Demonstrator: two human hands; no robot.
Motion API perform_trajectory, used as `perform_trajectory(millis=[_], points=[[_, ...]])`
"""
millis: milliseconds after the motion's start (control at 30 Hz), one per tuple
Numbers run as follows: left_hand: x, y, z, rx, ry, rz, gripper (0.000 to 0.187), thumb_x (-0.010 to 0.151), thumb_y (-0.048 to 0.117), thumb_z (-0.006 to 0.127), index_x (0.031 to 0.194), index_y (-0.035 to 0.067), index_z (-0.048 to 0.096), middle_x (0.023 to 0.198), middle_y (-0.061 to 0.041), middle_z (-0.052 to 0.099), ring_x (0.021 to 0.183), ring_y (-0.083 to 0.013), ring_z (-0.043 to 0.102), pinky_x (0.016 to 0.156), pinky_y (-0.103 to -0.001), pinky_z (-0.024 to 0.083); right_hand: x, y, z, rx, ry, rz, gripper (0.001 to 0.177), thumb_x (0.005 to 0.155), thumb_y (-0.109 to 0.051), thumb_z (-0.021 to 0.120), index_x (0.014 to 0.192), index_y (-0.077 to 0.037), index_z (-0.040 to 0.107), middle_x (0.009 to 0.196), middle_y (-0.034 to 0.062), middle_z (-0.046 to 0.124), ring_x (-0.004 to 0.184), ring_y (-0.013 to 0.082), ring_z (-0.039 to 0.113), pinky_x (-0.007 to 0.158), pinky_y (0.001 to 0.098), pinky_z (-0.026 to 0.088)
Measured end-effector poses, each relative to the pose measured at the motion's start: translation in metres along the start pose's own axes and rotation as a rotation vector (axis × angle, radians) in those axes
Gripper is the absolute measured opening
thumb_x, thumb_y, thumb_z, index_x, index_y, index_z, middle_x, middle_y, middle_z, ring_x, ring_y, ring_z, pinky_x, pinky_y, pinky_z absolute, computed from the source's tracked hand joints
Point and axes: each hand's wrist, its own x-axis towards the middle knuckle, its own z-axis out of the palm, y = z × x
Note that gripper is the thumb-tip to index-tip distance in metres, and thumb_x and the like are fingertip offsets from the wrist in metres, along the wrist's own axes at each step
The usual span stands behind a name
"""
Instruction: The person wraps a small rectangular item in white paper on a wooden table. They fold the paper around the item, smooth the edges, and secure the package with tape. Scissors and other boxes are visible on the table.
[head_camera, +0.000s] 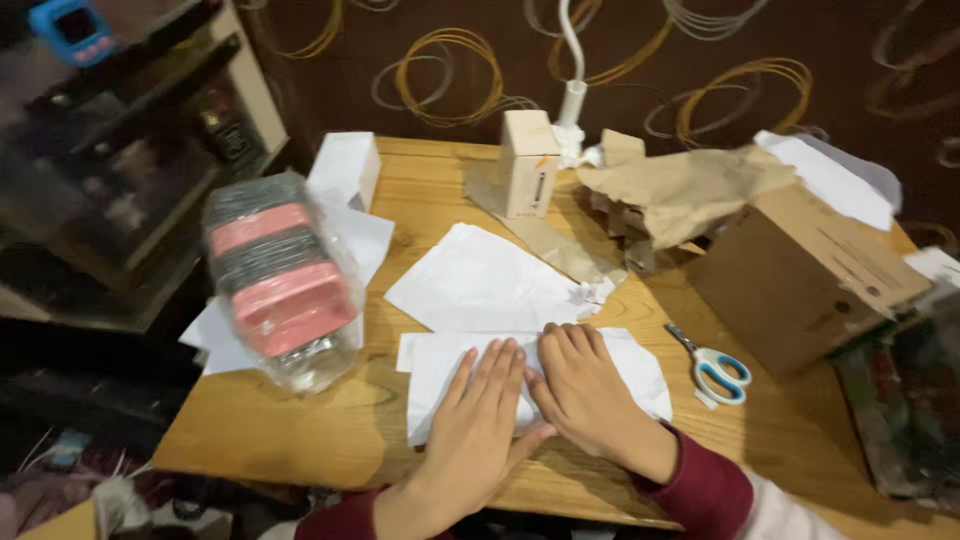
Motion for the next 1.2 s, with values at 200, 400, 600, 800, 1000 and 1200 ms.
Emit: perform_trajectory(millis=[200, 400, 600, 800, 1000, 1200], points=[[0.013, -0.002, 0.003, -0.1, -0.075, 0.103, 0.095, 0.087, 0.059, 0.064, 0.144, -0.014, 0.04, 0.151, -0.03, 0.041, 0.145, -0.0382, 0.034, 0.12, -0.052, 0.019, -0.016, 0.001, -0.01, -0.051, 0.019, 0.074, 0.031, 0.091, -0.021, 0.057, 0.106, 0.006, 0.055, 0.112, 0.0272, 0.057, 0.105, 0.0425, 0.051, 0.099, 0.0521, 0.037], [0.042, 0.021, 0.026, -0.118, -0.189, 0.235, 0.113, 0.069, 0.069, 0.067, 0.144, -0.012, 0.039, 0.155, -0.031, 0.036, 0.145, -0.0405, 0.031, 0.115, -0.053, 0.023, -0.052, 0.017, -0.034, -0.099, 0.075, 0.195, 0.031, 0.091, -0.02, 0.058, 0.106, 0.006, 0.055, 0.115, 0.0281, 0.057, 0.107, 0.0426, 0.051, 0.1, 0.0518, 0.036], [0.071, 0.04, 0.053, -0.198, -0.196, 0.328, 0.103, 0.088, 0.072, 0.055, 0.143, -0.013, 0.041, 0.149, -0.035, 0.04, 0.142, -0.0438, 0.035, 0.11, -0.052, 0.029, -0.085, 0.029, -0.057, -0.03, 0.084, 0.268, 0.031, 0.092, -0.014, 0.059, 0.115, 0.007, 0.054, 0.123, 0.0261, 0.056, 0.116, 0.0416, 0.051, 0.103, 0.0482, 0.039], [0.085, 0.043, 0.059, -0.238, -0.192, 0.332, 0.089, 0.097, 0.066, 0.05, 0.138, -0.013, 0.047, 0.141, -0.037, 0.047, 0.137, -0.0465, 0.039, 0.115, -0.054, 0.023, -0.106, 0.039, -0.082, -0.039, 0.151, 0.329, 0.035, 0.087, -0.011, 0.066, 0.12, -0.001, 0.062, 0.125, 0.0233, 0.058, 0.116, 0.0403, 0.054, 0.096, 0.0476, 0.044], [0.09, 0.042, 0.054, -0.241, -0.199, 0.333, 0.085, 0.097, 0.063, 0.049, 0.133, -0.014, 0.051, 0.134, -0.035, 0.052, 0.133, -0.043, 0.044, 0.114, -0.06, 0.019, -0.131, 0.06, -0.121, -0.199, 0.283, 0.436, 0.033, 0.08, -0.01, 0.071, 0.112, -0.002, 0.066, 0.115, 0.0183, 0.064, 0.103, 0.0366, 0.063, 0.085, 0.0438, 0.053], [0.095, 0.05, 0.065, -0.232, -0.141, 0.336, 0.084, 0.094, 0.064, 0.054, 0.123, -0.016, 0.055, 0.133, -0.034, 0.054, 0.133, -0.0399, 0.046, 0.111, -0.06, 0.021, -0.14, 0.084, -0.15, -0.464, 0.545, 0.521, 0.018, 0.092, -0.005, 0.069, 0.109, -0.001, 0.07, 0.11, 0.0149, 0.066, 0.1, 0.0351, 0.065, 0.085, 0.0415, 0.054]])
